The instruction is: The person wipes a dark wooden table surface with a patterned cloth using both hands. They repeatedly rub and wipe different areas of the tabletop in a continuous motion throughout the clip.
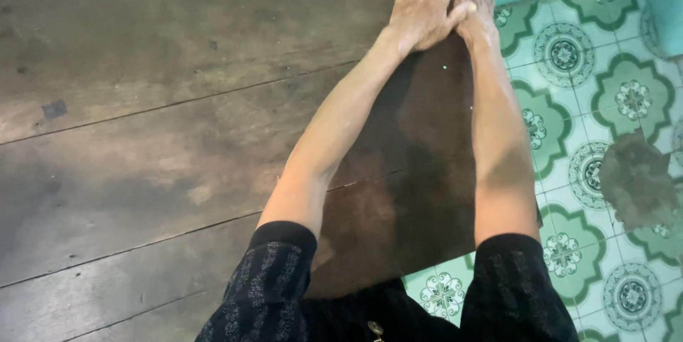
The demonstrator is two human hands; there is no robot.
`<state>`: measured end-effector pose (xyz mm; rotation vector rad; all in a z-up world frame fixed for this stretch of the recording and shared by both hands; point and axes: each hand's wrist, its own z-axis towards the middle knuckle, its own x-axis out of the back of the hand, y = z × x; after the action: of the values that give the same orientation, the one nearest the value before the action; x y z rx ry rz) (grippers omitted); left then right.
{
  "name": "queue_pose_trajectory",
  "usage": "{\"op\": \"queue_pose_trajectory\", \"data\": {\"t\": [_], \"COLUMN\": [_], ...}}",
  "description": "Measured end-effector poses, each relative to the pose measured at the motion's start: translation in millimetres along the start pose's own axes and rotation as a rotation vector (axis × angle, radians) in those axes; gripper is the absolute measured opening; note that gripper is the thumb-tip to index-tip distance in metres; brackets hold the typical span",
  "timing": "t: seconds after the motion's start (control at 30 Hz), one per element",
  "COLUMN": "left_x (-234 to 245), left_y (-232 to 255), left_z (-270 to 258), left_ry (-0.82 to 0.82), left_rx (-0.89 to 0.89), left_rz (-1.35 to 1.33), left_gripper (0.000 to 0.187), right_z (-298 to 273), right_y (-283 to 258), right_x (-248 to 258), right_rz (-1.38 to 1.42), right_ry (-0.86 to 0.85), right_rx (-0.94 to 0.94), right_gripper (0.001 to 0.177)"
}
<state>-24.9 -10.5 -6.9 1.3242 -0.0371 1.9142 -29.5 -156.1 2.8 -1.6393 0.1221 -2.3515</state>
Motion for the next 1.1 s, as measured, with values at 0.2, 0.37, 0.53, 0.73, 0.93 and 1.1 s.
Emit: {"op": "queue_pose_trajectory", "data": {"t": [0.2, 0.37, 0.53, 0.73, 0.93, 1.1], "left_x": [24, 46, 76, 79, 103, 142], "left_y": [63, 121, 176, 219, 214, 178], "left_z": [-62, -127, -189, -258, -293, -303], "left_ry": [-0.086, -0.103, -0.344, -0.242, -0.180, -0.049], "left_rx": [-0.201, -0.351, -0.504, -0.624, -0.731, -0.767], "left_rz": [-0.062, -0.142, -0.109, -0.211, -0.447, -0.574], "left_gripper": [0.074, 0.074, 0.074, 0.069, 0.058, 0.045], "right_z": [-98, -191, -283, -374, -427, -410], "right_y": [-8, -37, -61, -103, -130, -198], "right_x": [65, 139, 183, 204, 157, 179], "right_rz": [0.017, 0.216, 0.180, 0.050, -0.010, -0.023], "right_ry": [-0.080, -0.146, -0.210, 0.021, 0.278, 0.212], "right_rx": [0.127, 0.194, -0.034, -0.061, -0.322, -0.253], "right_gripper": [0.051, 0.059, 0.060, 0.082, 0.081, 0.074]}}
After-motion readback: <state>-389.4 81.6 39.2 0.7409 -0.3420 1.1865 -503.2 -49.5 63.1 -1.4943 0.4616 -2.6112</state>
